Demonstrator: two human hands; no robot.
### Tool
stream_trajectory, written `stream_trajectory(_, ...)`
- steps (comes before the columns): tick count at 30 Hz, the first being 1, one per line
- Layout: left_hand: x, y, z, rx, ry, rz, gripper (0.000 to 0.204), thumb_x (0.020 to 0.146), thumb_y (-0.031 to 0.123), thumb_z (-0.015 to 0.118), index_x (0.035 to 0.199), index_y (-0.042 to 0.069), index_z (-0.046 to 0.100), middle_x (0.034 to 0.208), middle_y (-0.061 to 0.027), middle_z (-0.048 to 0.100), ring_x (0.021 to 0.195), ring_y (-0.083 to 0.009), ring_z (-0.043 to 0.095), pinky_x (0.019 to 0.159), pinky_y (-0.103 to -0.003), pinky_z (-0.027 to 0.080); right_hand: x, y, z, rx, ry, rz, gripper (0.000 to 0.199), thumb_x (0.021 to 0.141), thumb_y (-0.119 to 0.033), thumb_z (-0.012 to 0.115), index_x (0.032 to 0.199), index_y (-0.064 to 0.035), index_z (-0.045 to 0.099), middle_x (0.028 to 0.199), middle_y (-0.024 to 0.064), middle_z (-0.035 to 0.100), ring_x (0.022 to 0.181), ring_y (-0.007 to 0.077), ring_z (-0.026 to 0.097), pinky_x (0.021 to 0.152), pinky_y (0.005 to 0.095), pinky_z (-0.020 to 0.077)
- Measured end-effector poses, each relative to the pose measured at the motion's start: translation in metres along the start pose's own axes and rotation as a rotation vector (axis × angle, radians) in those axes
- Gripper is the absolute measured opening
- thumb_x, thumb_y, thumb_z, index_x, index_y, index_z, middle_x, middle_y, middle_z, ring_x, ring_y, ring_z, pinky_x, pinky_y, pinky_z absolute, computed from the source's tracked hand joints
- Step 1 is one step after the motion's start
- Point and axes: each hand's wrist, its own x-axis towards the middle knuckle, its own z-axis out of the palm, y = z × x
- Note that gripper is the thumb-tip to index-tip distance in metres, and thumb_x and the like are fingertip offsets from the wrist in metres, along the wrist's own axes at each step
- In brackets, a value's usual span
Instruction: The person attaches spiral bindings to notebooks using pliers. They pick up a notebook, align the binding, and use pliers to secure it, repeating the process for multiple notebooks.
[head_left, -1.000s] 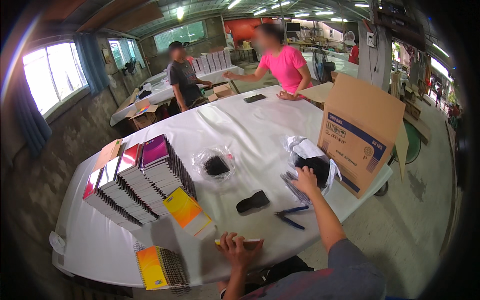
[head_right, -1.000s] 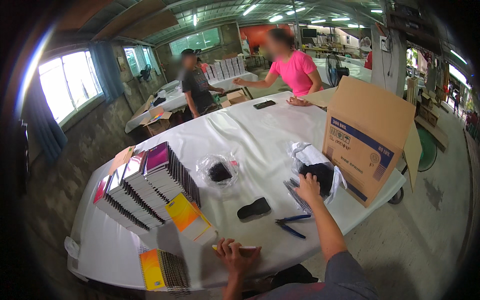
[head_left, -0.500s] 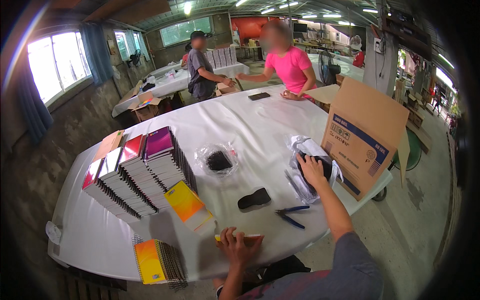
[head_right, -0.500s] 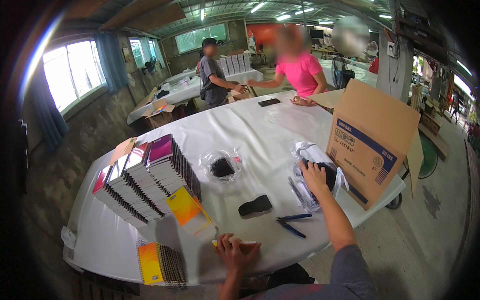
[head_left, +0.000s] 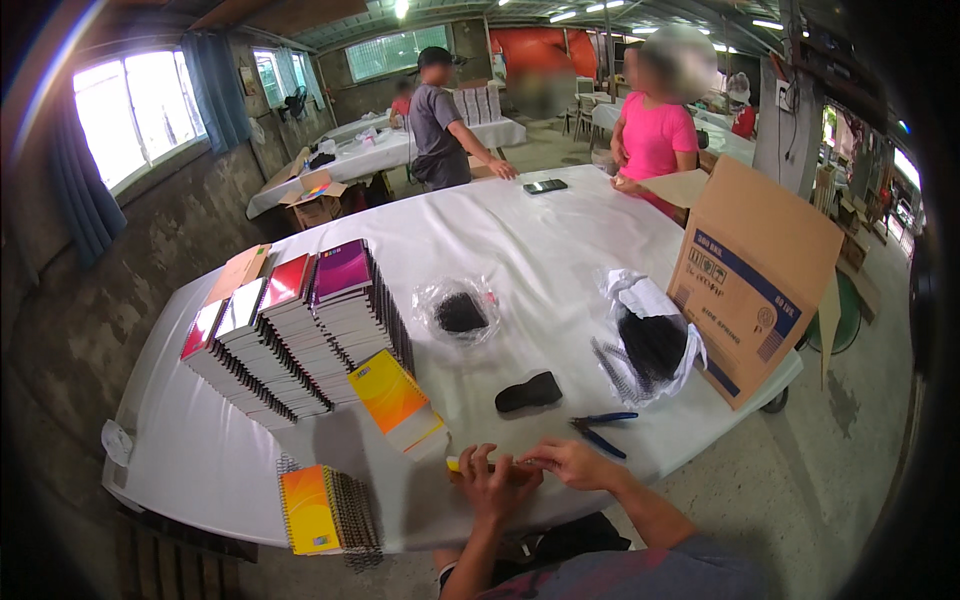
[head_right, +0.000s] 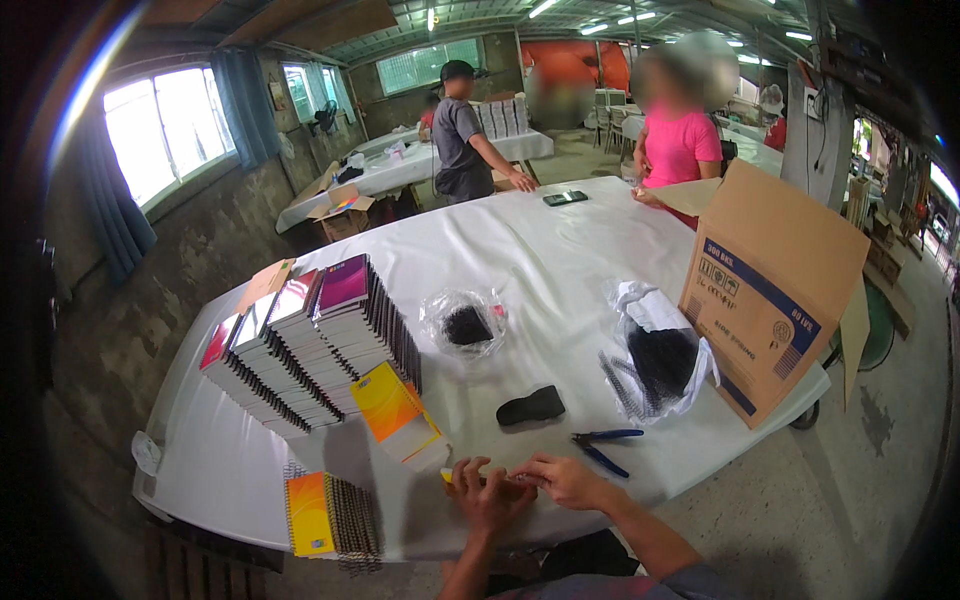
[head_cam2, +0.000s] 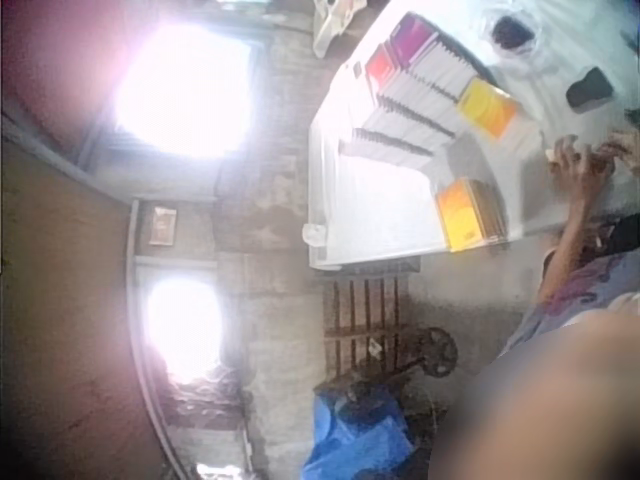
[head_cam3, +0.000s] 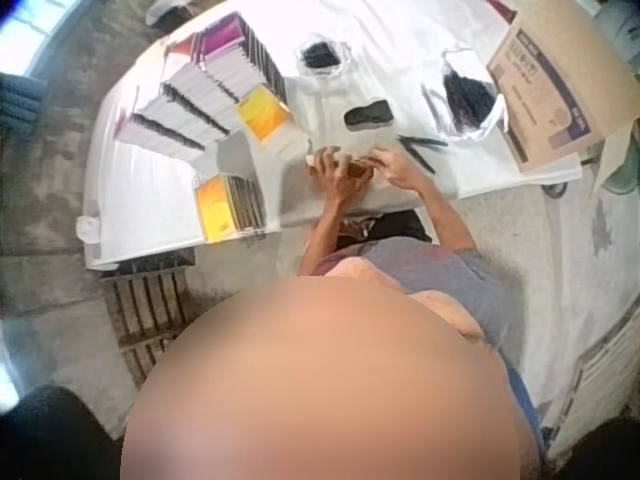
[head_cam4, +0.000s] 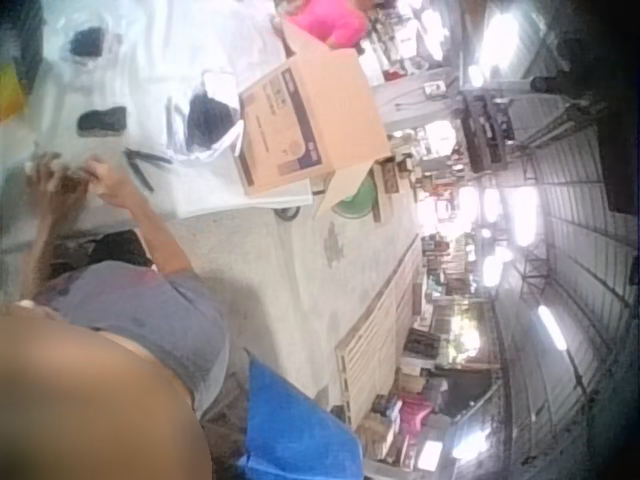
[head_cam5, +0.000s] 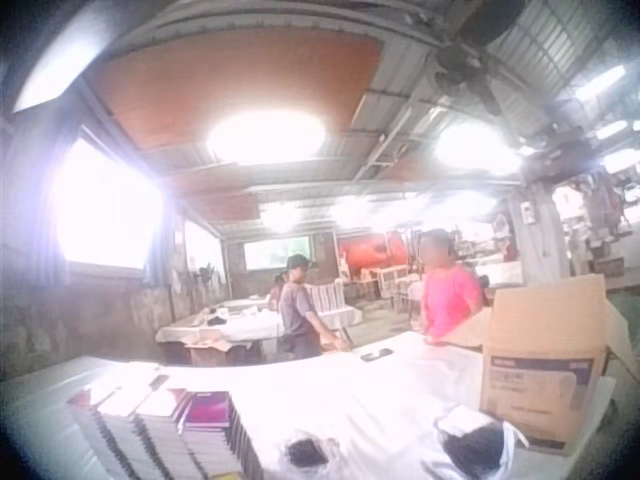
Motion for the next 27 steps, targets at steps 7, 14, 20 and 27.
stream_trajectory(7,0.003,0.003,-0.004,0.011,0.002,-0.03,0.044,0.051,0.041,0.081,0.078,0.015,0.059,0.101,-0.004,0.052,0.107,-0.0299,0.045,0.085,-0.048,0.031,-0.004,-0.002,-0.002,-0.076,0.139,0.062,0.023,0.083,-0.01,0.059,0.105,-0.0105,0.065,0.094,0.0125,0.062,0.08,0.0289,0.059,0.07,0.0339,0.0475)
stream_trajectory(14,0.0,0.0,-0.002,0.02,-0.043,-0.01,0.046,0.05,0.045,0.081,0.081,0.017,0.06,0.098,-0.0019,0.051,0.106,-0.0254,0.046,0.085,-0.047,0.03,-0.008,0.001,-0.011,0.141,0.091,0.073,0.025,0.078,-0.009,0.065,0.103,-0.0108,0.067,0.091,0.0103,0.064,0.077,0.0205,0.061,0.069,0.03,0.0478)
stream_trajectory(20,-0.004,-0.005,0.005,0.066,-0.022,-0.022,0.042,0.058,0.05,0.074,0.086,0.021,0.06,0.096,0.0002,0.051,0.103,-0.0216,0.047,0.085,-0.048,0.027,-0.007,-0.003,-0.007,0.137,0.003,0.29,0.018,0.084,-0.017,0.062,0.098,-0.0075,0.066,0.08,0.0122,0.064,0.066,0.0244,0.061,0.062,0.0326,0.0478)
stream_trajectory(27,-0.01,-0.014,0.009,0.17,-0.041,0.036,0.045,0.066,0.044,0.071,0.102,0.021,0.056,0.099,-0.0013,0.049,0.104,-0.0225,0.044,0.086,-0.048,0.027,-0.006,-0.011,0.002,-0.297,0.114,0.103,0.019,0.084,-0.022,0.057,0.097,-0.0094,0.061,0.084,0.0101,0.062,0.074,0.0314,0.06,0.065,0.0393,0.0484)
